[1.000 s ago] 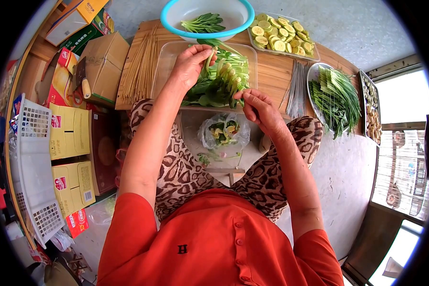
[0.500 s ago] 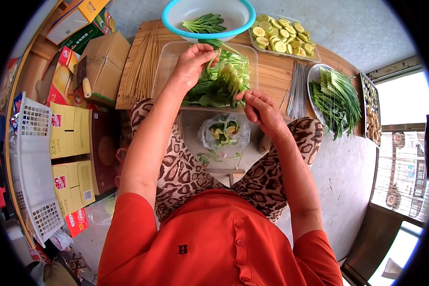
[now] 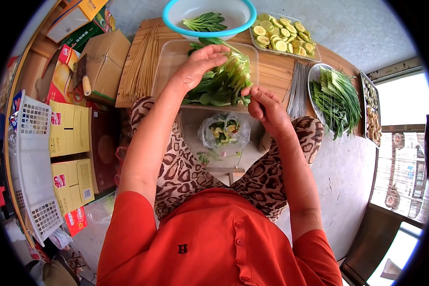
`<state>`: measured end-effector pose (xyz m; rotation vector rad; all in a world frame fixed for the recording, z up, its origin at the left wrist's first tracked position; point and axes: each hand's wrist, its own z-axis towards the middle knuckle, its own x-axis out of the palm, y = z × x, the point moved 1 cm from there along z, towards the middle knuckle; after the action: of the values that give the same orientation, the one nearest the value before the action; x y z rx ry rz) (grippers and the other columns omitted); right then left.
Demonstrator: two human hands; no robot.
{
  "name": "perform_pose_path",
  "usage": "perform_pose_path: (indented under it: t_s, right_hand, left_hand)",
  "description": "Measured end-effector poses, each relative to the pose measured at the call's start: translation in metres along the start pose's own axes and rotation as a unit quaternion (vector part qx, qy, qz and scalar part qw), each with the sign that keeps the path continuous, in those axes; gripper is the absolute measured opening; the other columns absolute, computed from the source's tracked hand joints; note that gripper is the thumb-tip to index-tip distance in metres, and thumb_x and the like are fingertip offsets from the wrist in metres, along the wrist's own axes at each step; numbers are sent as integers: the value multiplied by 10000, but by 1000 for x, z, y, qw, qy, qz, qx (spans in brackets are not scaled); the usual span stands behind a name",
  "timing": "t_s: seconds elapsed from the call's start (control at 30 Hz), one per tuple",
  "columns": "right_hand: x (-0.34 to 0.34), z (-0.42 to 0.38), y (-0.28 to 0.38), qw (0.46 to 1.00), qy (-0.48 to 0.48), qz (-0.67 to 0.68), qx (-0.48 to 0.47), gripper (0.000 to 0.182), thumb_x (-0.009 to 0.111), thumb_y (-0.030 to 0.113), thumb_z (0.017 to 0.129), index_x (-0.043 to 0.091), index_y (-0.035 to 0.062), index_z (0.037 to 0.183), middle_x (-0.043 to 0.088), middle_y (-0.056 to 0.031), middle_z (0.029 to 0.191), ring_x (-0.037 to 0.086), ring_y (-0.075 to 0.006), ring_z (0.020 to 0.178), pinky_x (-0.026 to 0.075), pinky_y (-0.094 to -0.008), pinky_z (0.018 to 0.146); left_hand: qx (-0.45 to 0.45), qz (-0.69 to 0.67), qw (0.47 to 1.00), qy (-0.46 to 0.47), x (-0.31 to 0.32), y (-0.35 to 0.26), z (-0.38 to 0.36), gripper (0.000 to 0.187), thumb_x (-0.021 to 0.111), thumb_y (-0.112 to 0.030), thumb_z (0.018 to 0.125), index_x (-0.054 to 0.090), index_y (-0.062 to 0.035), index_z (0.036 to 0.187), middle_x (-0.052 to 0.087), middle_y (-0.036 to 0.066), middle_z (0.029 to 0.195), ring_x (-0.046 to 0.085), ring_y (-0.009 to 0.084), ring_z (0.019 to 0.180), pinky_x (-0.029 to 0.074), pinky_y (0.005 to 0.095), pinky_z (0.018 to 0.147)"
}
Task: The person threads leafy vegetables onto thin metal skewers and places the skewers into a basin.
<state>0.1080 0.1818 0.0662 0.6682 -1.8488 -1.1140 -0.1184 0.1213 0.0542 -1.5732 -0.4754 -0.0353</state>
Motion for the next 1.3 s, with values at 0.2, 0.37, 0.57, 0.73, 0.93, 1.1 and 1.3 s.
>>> perform_pose_path:
  t_s: [0.2, 0.37, 0.57, 0.73, 0.93, 1.1, 1.3]
  right_hand:
    - [-1, -2, 4, 999, 5, 46, -5, 251, 446, 220, 960, 593, 22, 1008, 399, 30, 487, 299, -61, 428, 257, -207, 455]
    - [-1, -3, 5, 999, 3, 36, -2, 251, 441, 211, 960, 590, 15, 1008, 402, 31, 488, 303, -59, 433, 261, -204, 463]
    - [-1, -4, 3, 1000, 4, 18, -1, 257, 440, 208, 961, 595, 8, 1003, 399, 32, 493, 304, -55, 443, 259, -199, 468]
    - [-1, -7, 4, 1000, 4, -5, 4, 257, 443, 211, 961, 599, 11, 1000, 395, 34, 493, 303, -53, 449, 251, -199, 466]
    - [-10, -10, 11, 1000, -13, -15, -2, 257, 441, 215, 962, 601, 17, 997, 392, 34, 488, 302, -53, 445, 243, -200, 453]
    - [-43, -21, 33, 983, -61, 82, -152, 257, 425, 189, 967, 603, 8, 1011, 376, 30, 464, 271, -70, 387, 231, -215, 416]
    - [-57, -30, 44, 975, -62, 105, -187, 258, 414, 185, 976, 597, 12, 1032, 377, 23, 478, 268, -67, 402, 242, -215, 431]
  left_hand:
    - [0, -17, 994, 105, 5, 5, 2, 386, 680, -230, 842, 580, -29, 1157, 621, 5, 1046, 544, 84, 978, 409, 246, 897]
    - [-2, -17, 994, 111, 7, 3, 2, 347, 676, -224, 847, 605, -22, 1120, 631, 7, 1043, 545, 83, 983, 410, 247, 896]
    - [-12, -10, 993, 113, 8, 3, 1, 310, 683, -211, 841, 632, -22, 1082, 643, 10, 1016, 558, 86, 945, 416, 251, 882]
    - [-24, 0, 992, 126, 8, 5, 0, 295, 692, -203, 832, 642, -27, 1064, 647, 8, 1004, 561, 85, 928, 419, 250, 875]
    - [-5, -14, 995, 94, 7, 9, 3, 328, 657, -242, 861, 613, -35, 1112, 644, 26, 1019, 581, 106, 934, 439, 269, 860]
    - [51, -17, 996, -73, -25, 4, 14, 291, 571, -221, 920, 589, -34, 1142, 645, 89, 1035, 629, 179, 948, 493, 297, 841]
    - [37, 231, 966, -112, -24, 7, 43, 188, 554, -138, 904, 644, -22, 1021, 667, 45, 925, 628, 123, 850, 489, 259, 745]
